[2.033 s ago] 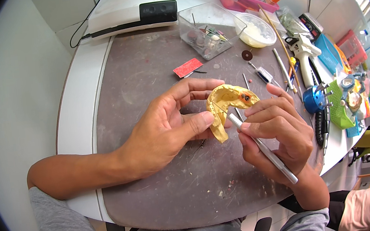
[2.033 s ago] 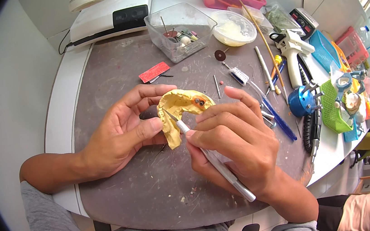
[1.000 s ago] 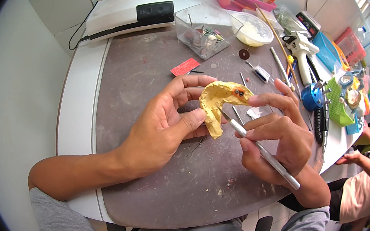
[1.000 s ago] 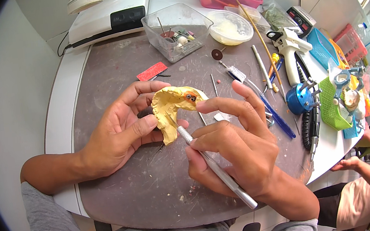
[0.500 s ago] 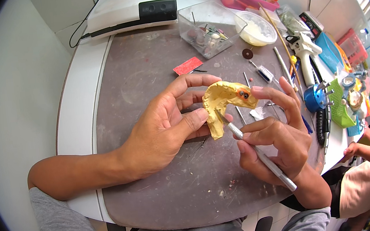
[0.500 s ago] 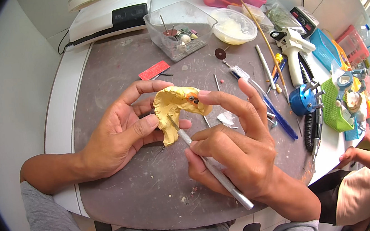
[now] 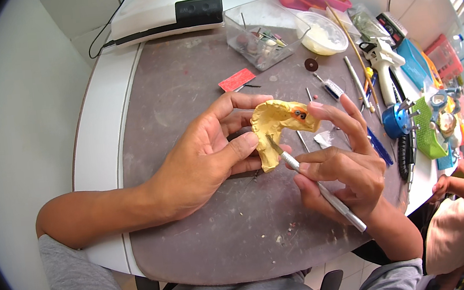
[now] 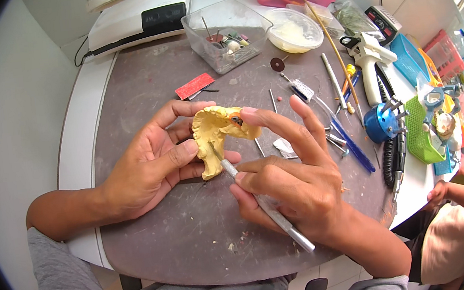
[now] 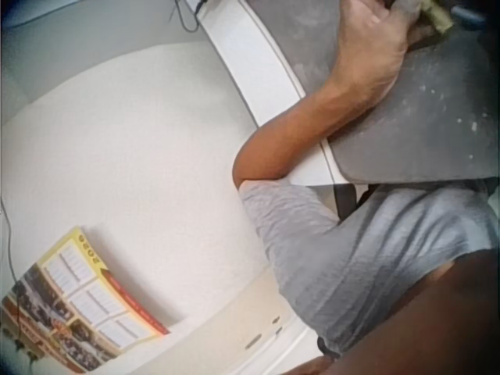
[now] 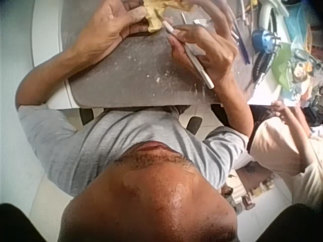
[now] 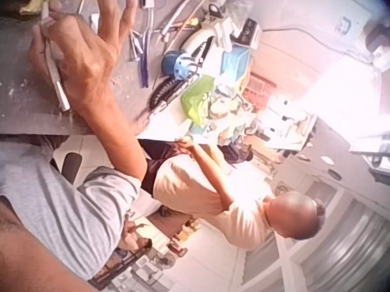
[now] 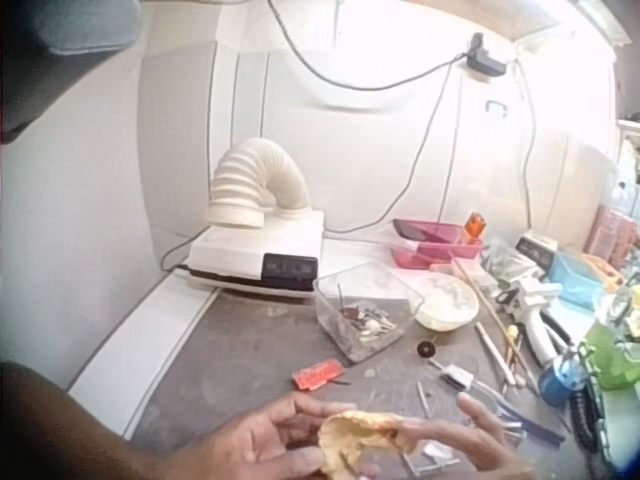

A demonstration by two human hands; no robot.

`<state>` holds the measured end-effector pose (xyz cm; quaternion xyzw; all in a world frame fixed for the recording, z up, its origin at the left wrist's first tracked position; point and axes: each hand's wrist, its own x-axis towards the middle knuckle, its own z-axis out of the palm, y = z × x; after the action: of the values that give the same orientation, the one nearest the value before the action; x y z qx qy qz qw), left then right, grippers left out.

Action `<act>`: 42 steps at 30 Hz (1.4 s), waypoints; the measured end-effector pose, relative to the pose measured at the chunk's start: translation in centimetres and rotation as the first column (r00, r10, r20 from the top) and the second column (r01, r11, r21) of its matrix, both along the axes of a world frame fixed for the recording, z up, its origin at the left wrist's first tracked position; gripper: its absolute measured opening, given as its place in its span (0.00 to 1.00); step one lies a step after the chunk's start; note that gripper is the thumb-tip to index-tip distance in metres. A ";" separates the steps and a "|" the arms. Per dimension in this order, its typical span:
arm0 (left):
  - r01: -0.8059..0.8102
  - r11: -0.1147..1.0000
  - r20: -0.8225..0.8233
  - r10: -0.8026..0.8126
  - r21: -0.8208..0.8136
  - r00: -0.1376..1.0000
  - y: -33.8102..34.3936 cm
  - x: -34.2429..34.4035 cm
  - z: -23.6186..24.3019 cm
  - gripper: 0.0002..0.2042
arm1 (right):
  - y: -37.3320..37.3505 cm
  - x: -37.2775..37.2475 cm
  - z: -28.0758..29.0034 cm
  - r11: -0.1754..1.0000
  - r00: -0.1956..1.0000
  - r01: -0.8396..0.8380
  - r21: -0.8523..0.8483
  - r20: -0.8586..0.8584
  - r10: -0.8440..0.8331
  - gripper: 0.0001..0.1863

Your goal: The person carves and shapes a dental model using a scalpel, then places a small component onto the model before curing it in a UV chamber.

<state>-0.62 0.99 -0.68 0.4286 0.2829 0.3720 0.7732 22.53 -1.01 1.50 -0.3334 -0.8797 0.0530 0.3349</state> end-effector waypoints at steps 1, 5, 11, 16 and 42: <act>-0.001 1.000 -0.011 0.001 0.001 1.000 0.0 0.0 0.0 0.22 | 0.1 0.1 0.0 1.000 1.000 -0.009 -0.002 -0.007 0.009 0.11; -0.020 1.000 -0.036 0.020 -0.002 0.999 0.0 0.0 0.0 0.21 | 0.4 0.3 -0.3 0.999 0.999 -0.030 -0.010 -0.031 0.030 0.10; -0.027 1.000 -0.037 0.027 -0.010 0.999 -0.2 -0.1 0.2 0.20 | 0.5 0.5 -0.3 0.997 0.998 -0.053 -0.063 -0.050 0.050 0.04; -0.056 0.998 -0.021 0.056 -0.013 0.998 -0.3 0.0 -0.2 0.21 | 0.9 0.4 -0.4 0.992 0.993 -0.086 -0.094 -0.086 0.078 0.04; -0.013 1.000 0.006 0.013 -0.016 1.000 -0.1 0.0 0.4 0.25 | 1.4 0.3 -0.9 0.991 0.990 -0.114 -0.066 -0.092 0.107 0.02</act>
<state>-0.61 0.93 -0.24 0.4193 0.2863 0.3763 0.7750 22.79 0.37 0.57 -0.2932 -0.8788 0.1175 0.3576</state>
